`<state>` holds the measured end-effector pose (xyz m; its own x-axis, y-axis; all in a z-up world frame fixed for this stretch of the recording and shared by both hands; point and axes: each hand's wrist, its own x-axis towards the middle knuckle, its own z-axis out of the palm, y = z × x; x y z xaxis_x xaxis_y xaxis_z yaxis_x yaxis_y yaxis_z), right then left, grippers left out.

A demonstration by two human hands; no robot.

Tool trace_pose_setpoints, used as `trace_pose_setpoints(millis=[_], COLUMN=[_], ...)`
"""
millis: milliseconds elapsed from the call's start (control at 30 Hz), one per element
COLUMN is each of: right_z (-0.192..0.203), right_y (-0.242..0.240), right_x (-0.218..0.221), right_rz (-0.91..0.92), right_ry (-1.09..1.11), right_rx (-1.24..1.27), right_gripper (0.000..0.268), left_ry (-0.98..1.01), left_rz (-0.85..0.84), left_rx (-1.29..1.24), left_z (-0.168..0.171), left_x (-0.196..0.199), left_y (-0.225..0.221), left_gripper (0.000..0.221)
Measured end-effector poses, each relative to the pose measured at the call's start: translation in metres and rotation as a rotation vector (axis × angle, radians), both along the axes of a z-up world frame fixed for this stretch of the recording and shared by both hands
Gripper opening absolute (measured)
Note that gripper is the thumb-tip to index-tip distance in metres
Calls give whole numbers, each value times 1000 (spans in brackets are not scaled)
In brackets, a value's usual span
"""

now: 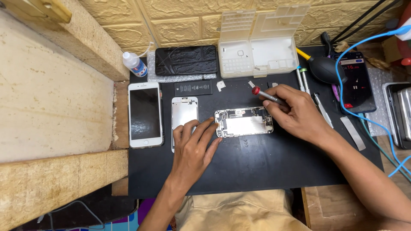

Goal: Removing screws and disassembling the motherboard from a smartphone at a repair bench.

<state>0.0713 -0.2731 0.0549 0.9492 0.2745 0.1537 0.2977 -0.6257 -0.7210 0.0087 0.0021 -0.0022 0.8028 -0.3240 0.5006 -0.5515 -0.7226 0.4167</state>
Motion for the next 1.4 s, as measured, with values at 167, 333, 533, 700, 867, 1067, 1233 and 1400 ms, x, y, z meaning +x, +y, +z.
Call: trace_pose_setpoints(millis=[167, 333, 533, 700, 867, 1067, 1233, 1400], right_z=[9, 45, -4, -28, -37, -9, 21, 15], right_y=[-40, -84, -125, -126, -132, -107, -51, 4], right_x=[-3, -38, -66, -68, -69, -64, 0, 101], right_rz=[-87, -400, -393, -406, -473, -467, -130, 168], right_ry=[20, 107, 65, 91, 87, -80, -335, -397], right_rx=[-188, -365, -575, -901, -1011, -1052, -636, -524], right_gripper=[20, 18, 20, 18, 24, 22, 13, 15], left_ry=[-17, -50, -43, -47, -33, -26, -18, -20], left_rz=[-11, -36, -7, -17, 4, -3, -16, -28], left_rx=[50, 108, 143, 121, 117, 94, 87, 22], left_z=[4, 5, 2, 5, -2, -2, -3, -3], left_x=[-2, 0, -3, -5, -4, -4, -3, -2], left_y=[5, -1, -2, 0, 1, 1, 1, 1], left_gripper=[29, 32, 32, 33, 32, 29, 24, 20])
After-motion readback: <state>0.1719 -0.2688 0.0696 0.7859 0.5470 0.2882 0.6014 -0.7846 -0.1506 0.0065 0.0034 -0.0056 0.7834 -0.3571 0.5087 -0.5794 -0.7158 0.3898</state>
